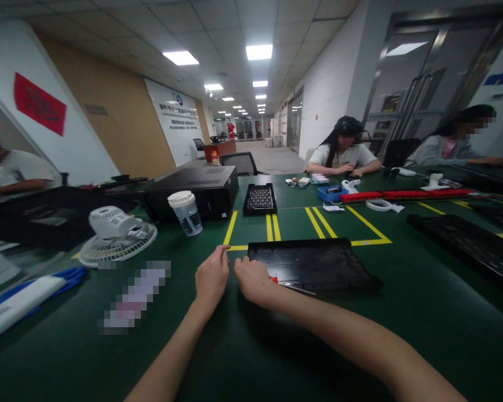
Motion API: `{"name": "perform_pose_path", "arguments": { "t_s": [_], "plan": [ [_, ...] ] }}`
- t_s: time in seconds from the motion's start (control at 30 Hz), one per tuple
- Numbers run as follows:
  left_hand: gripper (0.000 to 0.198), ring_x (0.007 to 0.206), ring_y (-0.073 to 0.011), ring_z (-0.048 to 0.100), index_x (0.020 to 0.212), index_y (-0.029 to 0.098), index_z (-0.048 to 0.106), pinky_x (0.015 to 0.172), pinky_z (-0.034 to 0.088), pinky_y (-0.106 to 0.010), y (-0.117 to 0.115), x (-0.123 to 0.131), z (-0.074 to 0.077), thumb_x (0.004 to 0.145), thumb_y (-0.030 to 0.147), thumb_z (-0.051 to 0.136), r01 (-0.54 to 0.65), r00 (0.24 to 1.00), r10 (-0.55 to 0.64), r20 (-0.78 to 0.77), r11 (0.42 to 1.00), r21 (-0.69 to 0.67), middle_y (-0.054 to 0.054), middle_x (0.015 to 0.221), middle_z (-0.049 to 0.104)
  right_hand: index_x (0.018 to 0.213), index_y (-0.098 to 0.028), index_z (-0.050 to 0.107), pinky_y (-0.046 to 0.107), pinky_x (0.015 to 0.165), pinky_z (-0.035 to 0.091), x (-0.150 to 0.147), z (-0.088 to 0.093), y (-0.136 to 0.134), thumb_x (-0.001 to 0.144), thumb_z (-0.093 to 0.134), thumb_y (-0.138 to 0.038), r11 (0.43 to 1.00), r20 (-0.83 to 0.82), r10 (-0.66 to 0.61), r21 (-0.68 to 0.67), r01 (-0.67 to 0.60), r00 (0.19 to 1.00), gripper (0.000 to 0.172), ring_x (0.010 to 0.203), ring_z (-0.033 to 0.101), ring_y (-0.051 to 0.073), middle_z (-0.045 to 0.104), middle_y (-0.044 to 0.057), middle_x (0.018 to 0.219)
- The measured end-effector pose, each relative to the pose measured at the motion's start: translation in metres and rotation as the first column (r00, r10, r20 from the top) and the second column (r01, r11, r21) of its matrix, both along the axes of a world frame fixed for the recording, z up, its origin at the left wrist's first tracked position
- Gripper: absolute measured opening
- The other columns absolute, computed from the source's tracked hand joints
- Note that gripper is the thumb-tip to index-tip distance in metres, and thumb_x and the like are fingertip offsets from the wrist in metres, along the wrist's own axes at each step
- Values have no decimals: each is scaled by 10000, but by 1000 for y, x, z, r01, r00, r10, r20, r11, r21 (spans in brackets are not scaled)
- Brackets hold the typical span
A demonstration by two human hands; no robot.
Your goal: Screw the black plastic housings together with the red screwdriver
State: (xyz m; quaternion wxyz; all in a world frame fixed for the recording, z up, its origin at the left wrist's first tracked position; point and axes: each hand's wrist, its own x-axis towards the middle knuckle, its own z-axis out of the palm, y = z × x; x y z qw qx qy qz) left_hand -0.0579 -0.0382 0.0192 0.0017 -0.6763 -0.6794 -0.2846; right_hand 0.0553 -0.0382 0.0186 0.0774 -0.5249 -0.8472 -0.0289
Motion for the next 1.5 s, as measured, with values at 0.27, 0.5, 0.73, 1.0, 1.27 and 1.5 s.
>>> {"name": "perform_pose_path", "arguments": {
  "t_s": [0.27, 0.5, 0.73, 1.0, 1.27, 1.5],
  "plan": [
    [295, 800, -173, 609, 1059, 245, 535, 678, 420, -254, 4, 1, -10, 875, 324, 318, 63, 982, -87, -168, 988, -143, -37, 951, 651, 1142, -95, 446, 329, 564, 501, 28, -7, -42, 786, 415, -38, 997, 69, 34, 70, -39, 997, 362, 717, 626, 238, 643, 140, 862],
    [324, 980, -167, 560, 1092, 222, 540, 821, 418, -271, 4, 0, -18, 870, 322, 327, 213, 938, -265, -224, 949, -232, -53, 1084, 602, 788, -132, 590, 363, 498, 481, 102, -26, -110, 730, 481, -13, 967, 199, 170, 154, -202, 965, 172, 655, 598, 262, 637, 84, 707],
    [346, 972, -177, 565, 1126, 223, 521, 786, 442, -287, -4, 8, -8, 877, 327, 304, 224, 925, -286, -249, 942, -249, -48, 1092, 601, 726, -173, 608, 338, 529, 442, 183, -33, -103, 708, 537, -46, 969, 249, 13, 234, -73, 969, 147, 693, 584, 251, 635, 56, 752],
    [352, 945, -183, 582, 1128, 249, 521, 752, 458, -297, -2, 7, -7, 876, 358, 300, 224, 901, -342, -267, 893, -389, -51, 1087, 605, 816, -191, 626, 292, 592, 405, 222, -25, -8, 815, 481, -163, 975, 241, -132, 204, 82, 961, 147, 766, 542, 208, 606, 57, 869],
    [348, 947, -191, 578, 1133, 247, 518, 763, 455, -302, 0, 6, -9, 874, 358, 313, 209, 903, -333, -272, 892, -401, -60, 1082, 604, 809, -188, 632, 261, 633, 375, 245, -21, 91, 850, 460, -294, 981, 249, -140, 168, 100, 958, 206, 827, 516, 182, 586, 66, 901],
    [347, 946, -196, 579, 1142, 240, 511, 777, 455, -307, 2, 6, -7, 872, 356, 327, 185, 912, -317, -261, 885, -427, -64, 1074, 607, 836, -167, 647, 260, 721, 379, 238, -12, 157, 857, 458, -298, 979, 246, -193, 120, 167, 950, 231, 934, 509, 183, 547, 103, 1066]
  ]
}}
